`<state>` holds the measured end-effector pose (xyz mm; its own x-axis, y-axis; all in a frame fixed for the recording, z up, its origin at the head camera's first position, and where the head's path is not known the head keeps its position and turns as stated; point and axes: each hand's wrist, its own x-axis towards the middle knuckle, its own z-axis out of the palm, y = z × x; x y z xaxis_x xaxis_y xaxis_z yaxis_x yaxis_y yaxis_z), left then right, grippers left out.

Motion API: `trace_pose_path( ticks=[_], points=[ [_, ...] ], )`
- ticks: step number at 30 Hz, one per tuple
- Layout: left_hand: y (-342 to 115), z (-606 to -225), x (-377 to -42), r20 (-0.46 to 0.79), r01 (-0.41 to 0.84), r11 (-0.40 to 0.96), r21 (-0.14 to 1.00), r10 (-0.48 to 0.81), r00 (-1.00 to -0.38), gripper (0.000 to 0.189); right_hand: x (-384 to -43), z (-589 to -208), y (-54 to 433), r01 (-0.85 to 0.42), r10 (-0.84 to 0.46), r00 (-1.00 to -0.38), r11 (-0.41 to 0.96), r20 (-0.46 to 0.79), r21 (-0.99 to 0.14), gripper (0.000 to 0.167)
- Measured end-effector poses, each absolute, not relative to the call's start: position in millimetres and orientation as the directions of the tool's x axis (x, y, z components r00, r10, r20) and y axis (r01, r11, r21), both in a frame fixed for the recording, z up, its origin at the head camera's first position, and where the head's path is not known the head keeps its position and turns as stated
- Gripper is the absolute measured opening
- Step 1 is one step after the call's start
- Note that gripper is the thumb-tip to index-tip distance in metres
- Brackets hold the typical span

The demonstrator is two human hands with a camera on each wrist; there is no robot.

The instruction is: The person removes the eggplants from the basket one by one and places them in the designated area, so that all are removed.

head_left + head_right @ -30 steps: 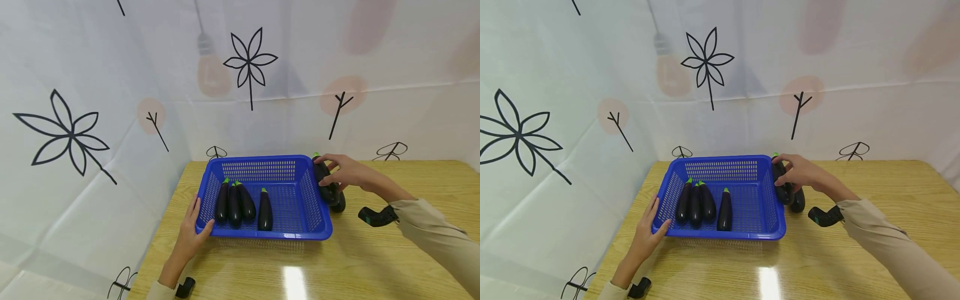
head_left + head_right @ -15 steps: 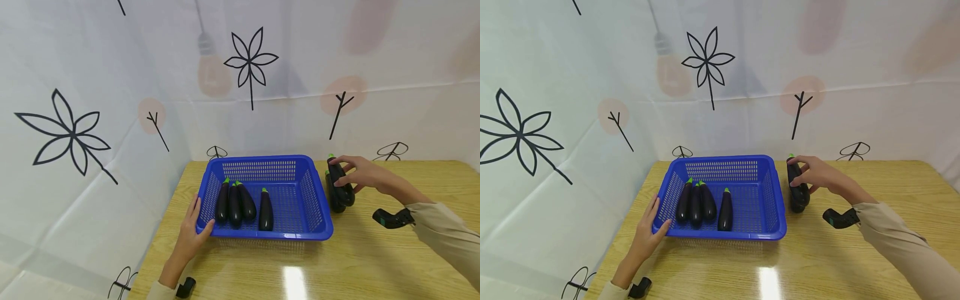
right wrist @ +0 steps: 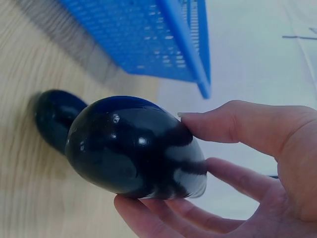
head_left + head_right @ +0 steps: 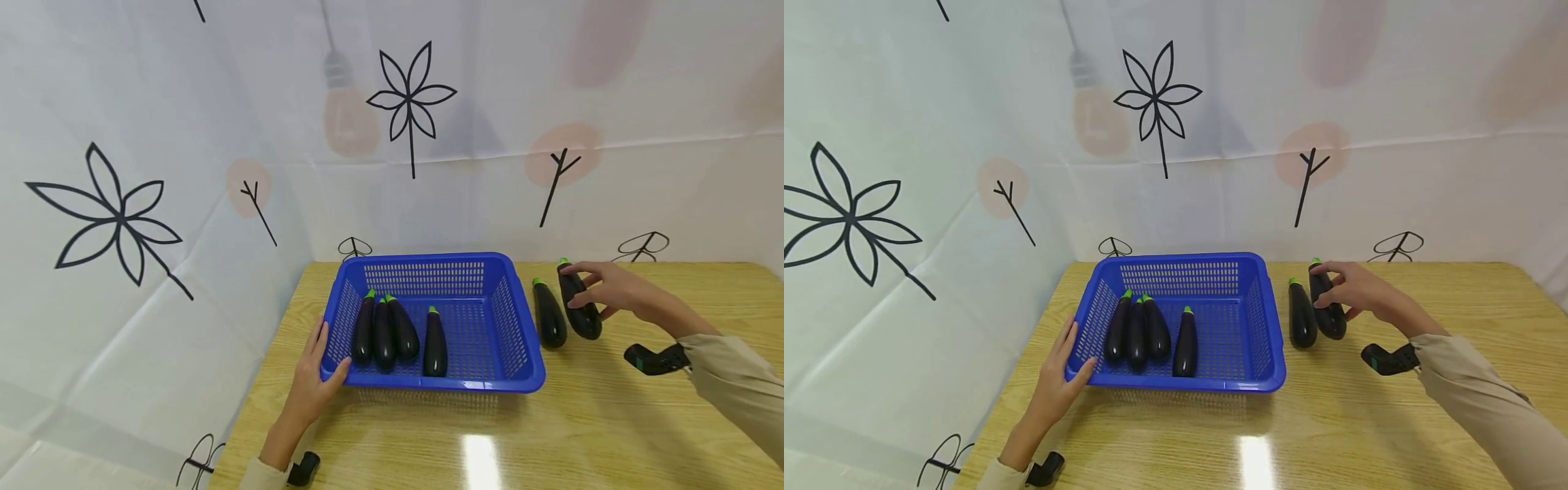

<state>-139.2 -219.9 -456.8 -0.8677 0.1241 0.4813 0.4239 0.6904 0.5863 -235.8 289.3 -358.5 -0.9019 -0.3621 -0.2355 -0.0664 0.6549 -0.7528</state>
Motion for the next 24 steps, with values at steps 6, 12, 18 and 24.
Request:
trace_pose_path(
  ticks=[6,12,18,24],
  points=[
    [-220.0,-456.9,-139.2,0.486,0.431,0.687,0.586,0.128,-0.865,0.076,-237.5,-368.6,298.2,-0.062,-0.361,-0.904,0.642,-0.23,-0.764,0.073],
    [-220.1,-456.4,-139.0,0.486,0.43,0.689,0.584,0.127,-0.865,0.076,-241.0,-379.4,305.4,-0.036,-0.354,-0.897,0.656,-0.265,-0.754,0.074],
    [-220.1,-456.5,-139.4,0.484,0.427,0.691,0.583,0.127,-0.866,0.075,-245.1,-392.8,311.7,-0.018,-0.344,-0.894,0.667,-0.286,-0.745,0.074],
    [-219.9,-456.4,-139.7,0.494,0.437,0.69,0.578,0.131,-0.86,0.075,-248.2,-407.5,317.2,0.007,-0.328,-0.893,0.674,-0.308,-0.739,0.073]
  ],
)
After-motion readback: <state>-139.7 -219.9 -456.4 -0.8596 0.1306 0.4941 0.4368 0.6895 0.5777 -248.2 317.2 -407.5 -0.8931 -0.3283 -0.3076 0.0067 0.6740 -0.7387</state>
